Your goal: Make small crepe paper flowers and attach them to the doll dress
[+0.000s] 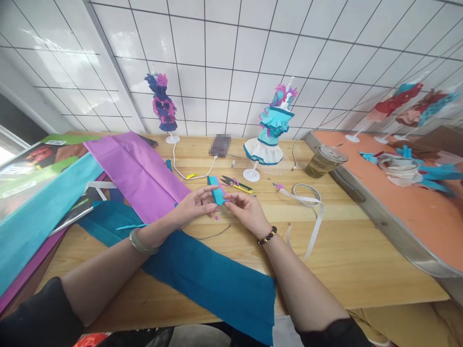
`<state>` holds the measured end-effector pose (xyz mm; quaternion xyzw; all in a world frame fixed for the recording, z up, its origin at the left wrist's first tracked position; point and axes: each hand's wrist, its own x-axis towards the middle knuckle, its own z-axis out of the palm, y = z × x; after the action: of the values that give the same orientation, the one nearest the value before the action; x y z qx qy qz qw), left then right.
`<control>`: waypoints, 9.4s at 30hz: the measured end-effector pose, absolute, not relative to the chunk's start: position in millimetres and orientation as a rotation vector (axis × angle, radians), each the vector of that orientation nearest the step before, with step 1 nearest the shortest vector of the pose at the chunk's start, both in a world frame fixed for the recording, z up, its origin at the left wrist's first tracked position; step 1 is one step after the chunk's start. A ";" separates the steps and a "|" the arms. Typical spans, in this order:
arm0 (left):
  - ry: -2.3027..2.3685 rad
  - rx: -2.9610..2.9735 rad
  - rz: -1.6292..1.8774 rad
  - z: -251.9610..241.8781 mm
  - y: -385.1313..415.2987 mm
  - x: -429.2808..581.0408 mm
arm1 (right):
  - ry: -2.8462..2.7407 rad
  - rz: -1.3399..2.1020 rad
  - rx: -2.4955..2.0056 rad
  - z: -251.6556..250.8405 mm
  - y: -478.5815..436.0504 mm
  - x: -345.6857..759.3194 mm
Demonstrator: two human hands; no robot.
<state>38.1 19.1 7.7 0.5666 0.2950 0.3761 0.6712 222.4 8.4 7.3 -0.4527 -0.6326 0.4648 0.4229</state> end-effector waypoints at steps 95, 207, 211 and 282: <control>0.950 1.086 1.236 -11.7 33.9 34.6 | -1.068 1.137 -1.149 4.3 23.0 235.1; 0.825 1.287 1.150 -3.0 18.6 43.1 | -1.355 1.170 -1.133 1.7 4.8 216.5; 0.826 1.296 1.155 -2.5 18.7 43.5 | -1.326 1.188 -1.125 2.8 4.7 215.7; 0.934 1.317 1.008 -0.5 22.1 39.2 | -1.270 1.240 -1.116 -0.4 6.5 217.2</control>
<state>39.2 22.1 -0.5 0.5635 0.3997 0.4312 0.5803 217.2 6.5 -0.4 -0.4615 -0.5248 0.5124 0.4990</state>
